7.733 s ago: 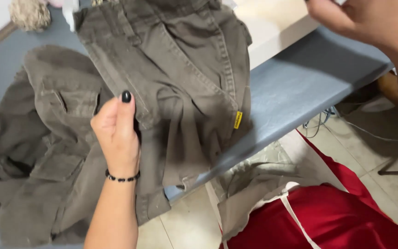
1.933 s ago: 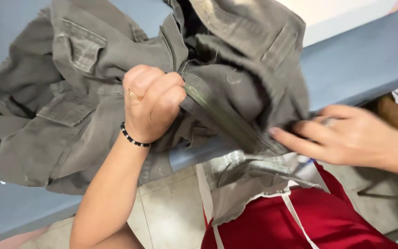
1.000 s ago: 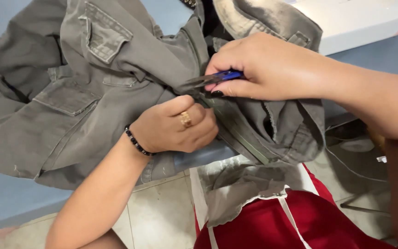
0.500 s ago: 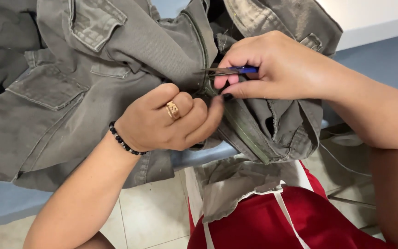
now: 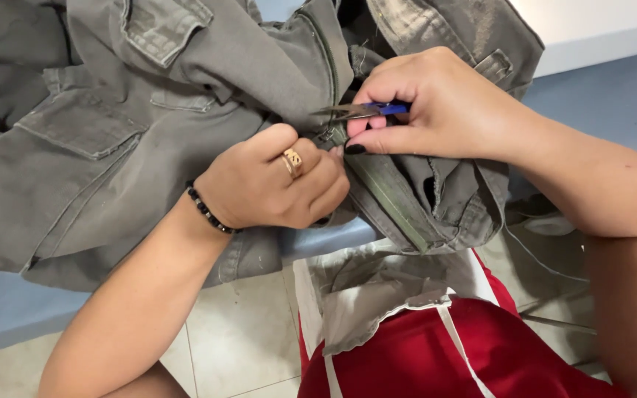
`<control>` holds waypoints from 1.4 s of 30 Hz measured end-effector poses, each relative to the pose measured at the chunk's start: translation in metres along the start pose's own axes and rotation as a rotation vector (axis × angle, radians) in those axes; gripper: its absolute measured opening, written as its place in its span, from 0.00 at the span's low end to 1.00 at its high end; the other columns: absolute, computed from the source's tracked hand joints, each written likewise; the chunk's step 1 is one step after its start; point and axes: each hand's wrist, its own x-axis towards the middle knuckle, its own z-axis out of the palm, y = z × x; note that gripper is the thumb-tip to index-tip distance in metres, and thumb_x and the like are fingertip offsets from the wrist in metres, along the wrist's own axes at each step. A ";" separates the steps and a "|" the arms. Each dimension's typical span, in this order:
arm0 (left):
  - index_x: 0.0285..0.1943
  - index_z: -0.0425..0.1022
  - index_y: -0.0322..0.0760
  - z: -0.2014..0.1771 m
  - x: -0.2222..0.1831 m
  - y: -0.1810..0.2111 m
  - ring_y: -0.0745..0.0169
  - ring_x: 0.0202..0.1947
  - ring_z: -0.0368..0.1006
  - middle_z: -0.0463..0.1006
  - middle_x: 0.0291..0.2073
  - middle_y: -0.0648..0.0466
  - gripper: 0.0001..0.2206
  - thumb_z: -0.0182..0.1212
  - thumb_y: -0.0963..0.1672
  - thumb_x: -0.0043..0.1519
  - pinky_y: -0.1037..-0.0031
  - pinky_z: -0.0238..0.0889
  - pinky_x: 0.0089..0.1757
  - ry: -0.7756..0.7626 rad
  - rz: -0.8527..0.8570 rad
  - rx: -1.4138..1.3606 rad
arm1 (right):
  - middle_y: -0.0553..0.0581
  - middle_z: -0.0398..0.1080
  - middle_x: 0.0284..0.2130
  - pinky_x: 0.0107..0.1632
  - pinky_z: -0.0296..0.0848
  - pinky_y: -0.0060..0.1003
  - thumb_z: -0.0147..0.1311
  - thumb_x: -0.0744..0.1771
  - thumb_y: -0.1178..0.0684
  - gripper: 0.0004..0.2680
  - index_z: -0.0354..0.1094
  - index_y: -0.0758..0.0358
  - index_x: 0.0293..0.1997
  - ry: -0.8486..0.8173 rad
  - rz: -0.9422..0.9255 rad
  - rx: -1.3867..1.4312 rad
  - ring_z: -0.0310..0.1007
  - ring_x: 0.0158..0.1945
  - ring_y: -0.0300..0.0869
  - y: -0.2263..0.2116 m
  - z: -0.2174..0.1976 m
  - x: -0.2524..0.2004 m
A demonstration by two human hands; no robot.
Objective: Removing loose threads from a pair of cargo pants using a small hand-held thread nipper.
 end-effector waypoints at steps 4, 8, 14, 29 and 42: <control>0.29 0.71 0.42 0.001 -0.001 0.000 0.65 0.27 0.57 0.65 0.26 0.58 0.13 0.52 0.38 0.69 0.76 0.51 0.31 0.009 -0.011 -0.006 | 0.50 0.72 0.28 0.36 0.66 0.31 0.64 0.68 0.55 0.04 0.74 0.63 0.37 0.085 -0.059 -0.070 0.69 0.30 0.37 0.003 0.003 -0.005; 0.27 0.67 0.44 0.002 -0.001 0.000 0.66 0.27 0.57 0.60 0.25 0.59 0.15 0.57 0.37 0.69 0.76 0.50 0.31 0.026 -0.009 0.061 | 0.48 0.74 0.29 0.41 0.69 0.27 0.63 0.66 0.59 0.02 0.75 0.60 0.35 0.119 0.006 -0.056 0.72 0.34 0.33 -0.001 -0.003 -0.010; 0.27 0.65 0.45 0.002 -0.001 0.000 0.65 0.27 0.54 0.60 0.27 0.58 0.15 0.51 0.38 0.68 0.76 0.49 0.31 0.045 -0.003 0.071 | 0.48 0.74 0.30 0.33 0.62 0.24 0.69 0.65 0.50 0.09 0.76 0.61 0.44 0.031 0.031 0.033 0.68 0.33 0.31 -0.001 -0.002 -0.006; 0.29 0.67 0.45 0.005 -0.003 0.001 0.64 0.28 0.57 0.63 0.30 0.57 0.14 0.49 0.38 0.69 0.75 0.53 0.32 0.058 -0.028 0.054 | 0.48 0.74 0.33 0.35 0.64 0.24 0.64 0.67 0.57 0.03 0.75 0.60 0.42 0.078 0.120 -0.009 0.70 0.36 0.31 -0.009 0.003 -0.006; 0.28 0.62 0.44 0.006 -0.005 -0.001 0.64 0.27 0.52 0.57 0.27 0.58 0.15 0.48 0.37 0.69 0.74 0.48 0.30 0.063 -0.066 0.026 | 0.56 0.76 0.36 0.45 0.70 0.37 0.64 0.68 0.60 0.03 0.74 0.66 0.41 0.136 -0.179 -0.119 0.74 0.39 0.44 -0.006 0.003 -0.007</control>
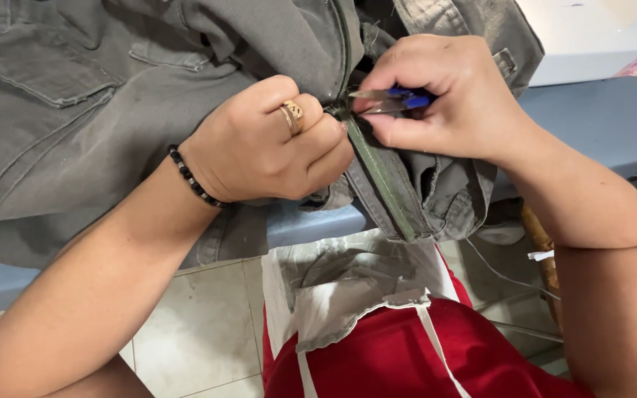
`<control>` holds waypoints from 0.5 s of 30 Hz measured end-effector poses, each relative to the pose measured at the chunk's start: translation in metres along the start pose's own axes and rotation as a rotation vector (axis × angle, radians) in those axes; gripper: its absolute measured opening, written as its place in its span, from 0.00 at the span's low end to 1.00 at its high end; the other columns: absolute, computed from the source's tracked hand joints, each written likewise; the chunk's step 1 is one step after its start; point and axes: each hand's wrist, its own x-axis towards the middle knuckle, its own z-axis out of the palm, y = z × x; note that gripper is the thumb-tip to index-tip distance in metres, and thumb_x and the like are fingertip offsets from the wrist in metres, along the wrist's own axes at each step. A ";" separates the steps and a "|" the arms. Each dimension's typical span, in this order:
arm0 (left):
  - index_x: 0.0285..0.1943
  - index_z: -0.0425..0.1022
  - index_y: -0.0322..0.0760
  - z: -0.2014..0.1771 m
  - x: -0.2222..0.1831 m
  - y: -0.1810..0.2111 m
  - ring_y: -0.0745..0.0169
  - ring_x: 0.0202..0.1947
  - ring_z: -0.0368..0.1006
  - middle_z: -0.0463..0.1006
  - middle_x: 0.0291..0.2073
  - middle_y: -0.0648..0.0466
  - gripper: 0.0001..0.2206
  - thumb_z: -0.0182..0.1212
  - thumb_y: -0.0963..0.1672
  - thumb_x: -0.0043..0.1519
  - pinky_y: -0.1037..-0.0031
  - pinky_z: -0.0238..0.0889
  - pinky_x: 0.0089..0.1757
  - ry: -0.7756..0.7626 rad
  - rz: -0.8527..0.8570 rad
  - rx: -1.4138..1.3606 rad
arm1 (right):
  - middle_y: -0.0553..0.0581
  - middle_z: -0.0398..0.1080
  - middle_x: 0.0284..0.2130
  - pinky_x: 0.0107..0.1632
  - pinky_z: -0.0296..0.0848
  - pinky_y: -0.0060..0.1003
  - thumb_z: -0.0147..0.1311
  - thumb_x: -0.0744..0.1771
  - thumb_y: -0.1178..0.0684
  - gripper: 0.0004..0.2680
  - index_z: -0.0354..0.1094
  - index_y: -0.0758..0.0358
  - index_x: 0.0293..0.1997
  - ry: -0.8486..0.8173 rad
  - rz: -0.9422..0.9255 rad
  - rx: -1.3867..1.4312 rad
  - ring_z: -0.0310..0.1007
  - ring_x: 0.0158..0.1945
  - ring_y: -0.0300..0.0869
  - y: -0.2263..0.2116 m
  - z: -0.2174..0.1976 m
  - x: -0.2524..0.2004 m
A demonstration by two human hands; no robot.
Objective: Removing loose threads from a pair of cargo pants using a small hand-held thread nipper.
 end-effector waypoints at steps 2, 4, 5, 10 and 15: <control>0.28 0.63 0.44 0.000 0.000 0.000 0.64 0.27 0.52 0.58 0.27 0.57 0.14 0.48 0.37 0.69 0.74 0.48 0.30 0.004 -0.008 0.010 | 0.54 0.76 0.38 0.45 0.70 0.36 0.64 0.68 0.59 0.05 0.73 0.65 0.44 -0.015 0.002 -0.031 0.74 0.41 0.43 0.003 -0.002 0.002; 0.29 0.64 0.44 -0.001 -0.001 0.000 0.64 0.28 0.52 0.56 0.27 0.58 0.14 0.49 0.37 0.69 0.74 0.49 0.30 -0.004 -0.007 0.005 | 0.56 0.72 0.35 0.45 0.67 0.37 0.64 0.69 0.54 0.07 0.73 0.66 0.44 -0.061 -0.051 0.046 0.69 0.39 0.45 0.005 -0.005 0.004; 0.29 0.64 0.44 -0.001 -0.001 0.000 0.64 0.28 0.52 0.56 0.27 0.58 0.14 0.49 0.37 0.69 0.74 0.49 0.30 -0.006 -0.009 0.007 | 0.56 0.72 0.35 0.45 0.67 0.37 0.64 0.69 0.54 0.07 0.73 0.66 0.44 -0.063 -0.053 0.047 0.69 0.39 0.45 0.004 -0.005 0.007; 0.27 0.61 0.45 0.000 -0.001 0.001 0.64 0.27 0.51 0.56 0.26 0.58 0.15 0.49 0.37 0.68 0.75 0.49 0.31 0.004 -0.011 0.021 | 0.54 0.74 0.34 0.41 0.66 0.35 0.63 0.70 0.56 0.03 0.75 0.63 0.42 -0.116 0.038 -0.014 0.72 0.37 0.43 0.008 -0.008 0.007; 0.26 0.60 0.45 -0.003 0.001 0.000 0.64 0.27 0.52 0.56 0.26 0.58 0.16 0.46 0.36 0.69 0.74 0.49 0.31 -0.003 -0.019 0.008 | 0.53 0.71 0.34 0.39 0.60 0.35 0.62 0.68 0.60 0.03 0.70 0.63 0.40 -0.085 0.107 -0.091 0.64 0.34 0.41 0.008 -0.018 0.001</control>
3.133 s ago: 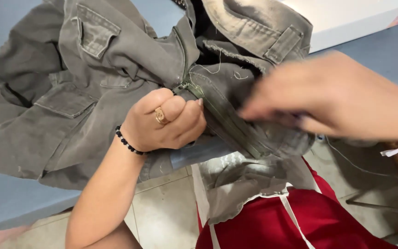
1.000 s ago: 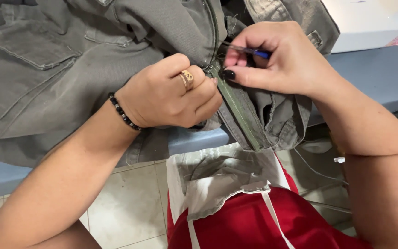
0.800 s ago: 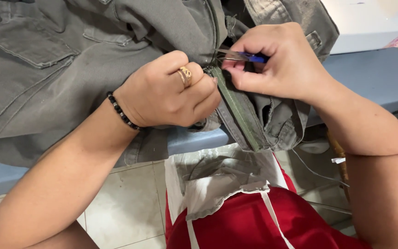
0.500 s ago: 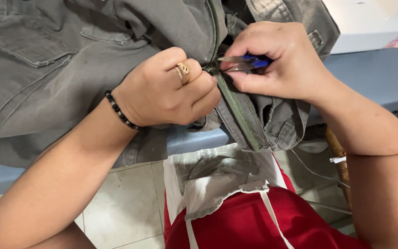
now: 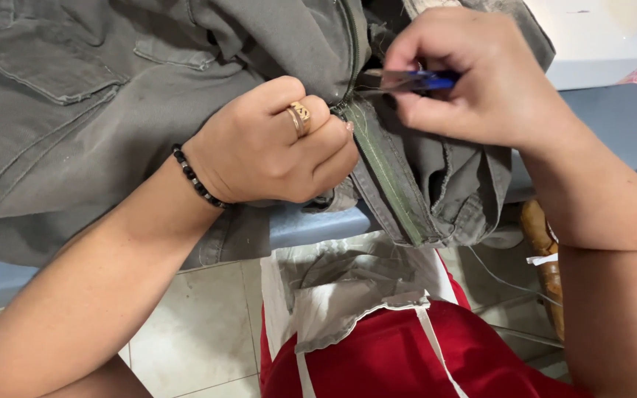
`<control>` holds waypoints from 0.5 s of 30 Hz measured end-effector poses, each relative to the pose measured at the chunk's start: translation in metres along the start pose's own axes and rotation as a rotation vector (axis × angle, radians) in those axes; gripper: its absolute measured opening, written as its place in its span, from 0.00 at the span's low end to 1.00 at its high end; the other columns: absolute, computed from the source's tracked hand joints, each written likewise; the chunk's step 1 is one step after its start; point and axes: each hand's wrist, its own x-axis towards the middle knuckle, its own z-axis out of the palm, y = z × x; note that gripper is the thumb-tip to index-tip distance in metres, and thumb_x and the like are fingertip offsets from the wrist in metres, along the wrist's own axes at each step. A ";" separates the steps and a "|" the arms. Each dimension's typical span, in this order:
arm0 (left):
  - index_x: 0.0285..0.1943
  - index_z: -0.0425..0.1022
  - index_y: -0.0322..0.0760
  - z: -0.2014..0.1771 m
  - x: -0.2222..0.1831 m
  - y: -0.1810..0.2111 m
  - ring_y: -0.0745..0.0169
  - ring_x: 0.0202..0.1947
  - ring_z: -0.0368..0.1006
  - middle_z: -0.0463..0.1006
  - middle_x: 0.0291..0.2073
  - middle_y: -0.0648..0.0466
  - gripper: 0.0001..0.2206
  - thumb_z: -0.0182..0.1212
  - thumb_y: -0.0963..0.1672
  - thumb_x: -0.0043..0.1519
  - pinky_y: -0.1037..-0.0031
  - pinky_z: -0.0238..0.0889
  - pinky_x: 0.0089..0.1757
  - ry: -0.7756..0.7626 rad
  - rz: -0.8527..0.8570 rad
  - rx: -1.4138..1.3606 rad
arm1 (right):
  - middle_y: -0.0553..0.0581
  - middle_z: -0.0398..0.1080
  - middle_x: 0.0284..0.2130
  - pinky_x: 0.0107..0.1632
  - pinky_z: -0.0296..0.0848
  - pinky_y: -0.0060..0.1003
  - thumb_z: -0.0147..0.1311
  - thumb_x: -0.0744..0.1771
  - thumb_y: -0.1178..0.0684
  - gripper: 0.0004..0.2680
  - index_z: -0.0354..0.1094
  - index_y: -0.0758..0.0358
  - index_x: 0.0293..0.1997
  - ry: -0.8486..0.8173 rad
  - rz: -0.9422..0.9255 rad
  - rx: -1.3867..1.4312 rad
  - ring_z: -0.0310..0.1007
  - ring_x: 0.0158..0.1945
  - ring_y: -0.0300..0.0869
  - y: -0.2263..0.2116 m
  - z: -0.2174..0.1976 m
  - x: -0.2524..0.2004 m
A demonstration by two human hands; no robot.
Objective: Removing loose threads from a pair of cargo pants using a small hand-held thread nipper.
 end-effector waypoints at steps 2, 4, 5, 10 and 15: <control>0.26 0.60 0.45 0.000 0.000 0.000 0.64 0.27 0.51 0.55 0.26 0.58 0.16 0.45 0.36 0.69 0.74 0.48 0.31 0.001 -0.006 -0.003 | 0.53 0.71 0.36 0.38 0.57 0.32 0.61 0.68 0.62 0.04 0.69 0.64 0.42 0.035 0.031 0.038 0.59 0.31 0.38 -0.005 -0.003 0.003; 0.26 0.60 0.45 0.000 0.000 -0.001 0.64 0.27 0.50 0.55 0.25 0.58 0.17 0.47 0.37 0.70 0.74 0.46 0.30 0.007 -0.003 -0.009 | 0.62 0.77 0.38 0.44 0.72 0.35 0.61 0.69 0.57 0.06 0.76 0.71 0.44 -0.043 -0.159 0.127 0.77 0.39 0.45 -0.011 -0.006 0.012; 0.26 0.60 0.45 0.001 0.000 -0.001 0.64 0.27 0.50 0.55 0.25 0.58 0.17 0.47 0.37 0.70 0.74 0.46 0.30 0.007 0.000 -0.012 | 0.62 0.77 0.38 0.44 0.72 0.35 0.61 0.69 0.57 0.06 0.76 0.71 0.44 -0.040 -0.156 0.128 0.77 0.39 0.45 -0.008 -0.003 0.012; 0.27 0.62 0.45 0.001 -0.001 -0.001 0.65 0.27 0.52 0.58 0.26 0.59 0.15 0.47 0.37 0.68 0.75 0.48 0.31 0.010 -0.003 0.002 | 0.52 0.76 0.35 0.39 0.67 0.31 0.65 0.67 0.54 0.06 0.75 0.63 0.43 -0.153 -0.037 0.111 0.74 0.36 0.38 -0.001 -0.002 0.017; 0.27 0.62 0.45 0.000 0.000 -0.001 0.65 0.27 0.53 0.58 0.25 0.59 0.15 0.48 0.37 0.69 0.76 0.49 0.31 0.015 0.007 0.005 | 0.53 0.72 0.30 0.36 0.64 0.31 0.63 0.69 0.53 0.07 0.74 0.67 0.41 -0.172 -0.041 0.142 0.69 0.32 0.37 -0.002 -0.002 0.023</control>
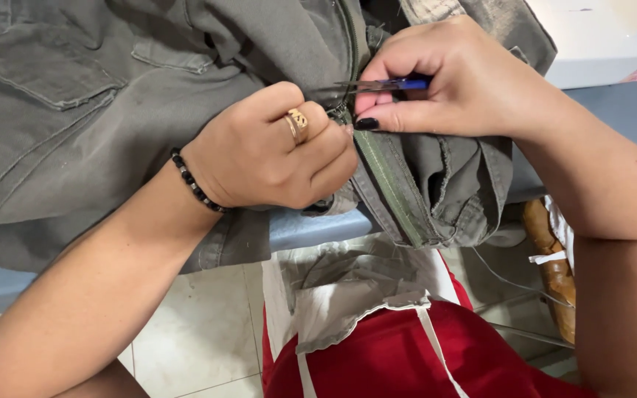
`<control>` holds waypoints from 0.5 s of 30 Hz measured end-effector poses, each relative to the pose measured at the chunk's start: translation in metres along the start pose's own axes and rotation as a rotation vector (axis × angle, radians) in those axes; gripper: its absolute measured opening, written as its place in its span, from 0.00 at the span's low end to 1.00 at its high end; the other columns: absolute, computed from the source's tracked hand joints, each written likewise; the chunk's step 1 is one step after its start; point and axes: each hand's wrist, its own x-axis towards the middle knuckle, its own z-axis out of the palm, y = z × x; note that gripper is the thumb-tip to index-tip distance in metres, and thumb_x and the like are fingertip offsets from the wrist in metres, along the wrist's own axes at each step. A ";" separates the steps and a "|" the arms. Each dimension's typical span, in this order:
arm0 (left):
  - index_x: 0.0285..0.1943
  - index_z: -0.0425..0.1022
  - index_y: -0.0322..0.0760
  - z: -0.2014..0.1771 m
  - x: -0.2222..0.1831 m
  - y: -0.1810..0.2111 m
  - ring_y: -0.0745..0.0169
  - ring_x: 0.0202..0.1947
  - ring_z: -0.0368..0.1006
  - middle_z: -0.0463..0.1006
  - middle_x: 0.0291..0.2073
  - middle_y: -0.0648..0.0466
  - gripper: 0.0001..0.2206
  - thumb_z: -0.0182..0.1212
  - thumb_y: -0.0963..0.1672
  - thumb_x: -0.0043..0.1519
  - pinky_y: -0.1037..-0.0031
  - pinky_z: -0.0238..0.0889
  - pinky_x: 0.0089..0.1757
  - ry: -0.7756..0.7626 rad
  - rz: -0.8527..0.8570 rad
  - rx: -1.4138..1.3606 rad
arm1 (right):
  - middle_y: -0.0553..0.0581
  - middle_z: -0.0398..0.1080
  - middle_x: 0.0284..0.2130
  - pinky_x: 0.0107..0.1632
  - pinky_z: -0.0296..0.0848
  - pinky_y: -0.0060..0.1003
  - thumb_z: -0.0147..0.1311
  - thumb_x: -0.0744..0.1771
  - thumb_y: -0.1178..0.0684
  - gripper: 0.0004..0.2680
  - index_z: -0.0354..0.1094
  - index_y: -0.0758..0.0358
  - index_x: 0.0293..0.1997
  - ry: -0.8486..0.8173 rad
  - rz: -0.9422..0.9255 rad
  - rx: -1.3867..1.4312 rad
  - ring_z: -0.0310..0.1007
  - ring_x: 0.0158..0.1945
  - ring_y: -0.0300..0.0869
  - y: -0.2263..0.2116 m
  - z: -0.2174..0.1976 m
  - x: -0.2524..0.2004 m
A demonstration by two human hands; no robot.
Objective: Removing loose threads from a pair of cargo pants using a small hand-held thread nipper.
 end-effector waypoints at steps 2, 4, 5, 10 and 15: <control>0.27 0.61 0.46 0.000 0.000 0.001 0.65 0.27 0.53 0.58 0.25 0.59 0.15 0.48 0.37 0.69 0.76 0.49 0.31 -0.004 0.004 0.000 | 0.53 0.70 0.28 0.33 0.60 0.32 0.61 0.69 0.53 0.07 0.73 0.68 0.39 -0.006 0.001 -0.002 0.63 0.28 0.37 0.000 0.001 0.001; 0.26 0.62 0.45 0.000 0.000 0.001 0.65 0.27 0.54 0.58 0.25 0.59 0.15 0.49 0.38 0.69 0.76 0.49 0.31 0.000 0.000 0.003 | 0.52 0.69 0.29 0.33 0.63 0.33 0.55 0.71 0.51 0.07 0.71 0.65 0.41 -0.064 -0.010 -0.018 0.66 0.28 0.39 0.000 0.001 0.002; 0.26 0.62 0.45 -0.001 0.001 0.001 0.65 0.27 0.54 0.58 0.25 0.59 0.15 0.49 0.38 0.69 0.76 0.49 0.31 -0.002 0.001 0.001 | 0.52 0.69 0.29 0.33 0.63 0.33 0.55 0.71 0.51 0.07 0.71 0.65 0.41 -0.062 -0.009 -0.017 0.66 0.28 0.39 0.003 0.003 0.000; 0.28 0.68 0.43 0.001 0.000 0.001 0.65 0.27 0.56 0.62 0.25 0.58 0.14 0.54 0.37 0.69 0.76 0.51 0.31 0.034 -0.002 -0.011 | 0.51 0.68 0.31 0.41 0.64 0.37 0.53 0.71 0.53 0.05 0.67 0.62 0.41 -0.014 0.000 -0.089 0.67 0.34 0.43 0.008 0.004 -0.009; 0.25 0.60 0.46 0.000 0.000 0.001 0.66 0.25 0.51 0.57 0.24 0.60 0.16 0.49 0.36 0.67 0.76 0.47 0.30 0.018 -0.004 0.003 | 0.51 0.70 0.32 0.39 0.64 0.33 0.56 0.71 0.54 0.05 0.70 0.64 0.41 0.043 0.032 -0.011 0.66 0.33 0.39 0.010 0.000 -0.017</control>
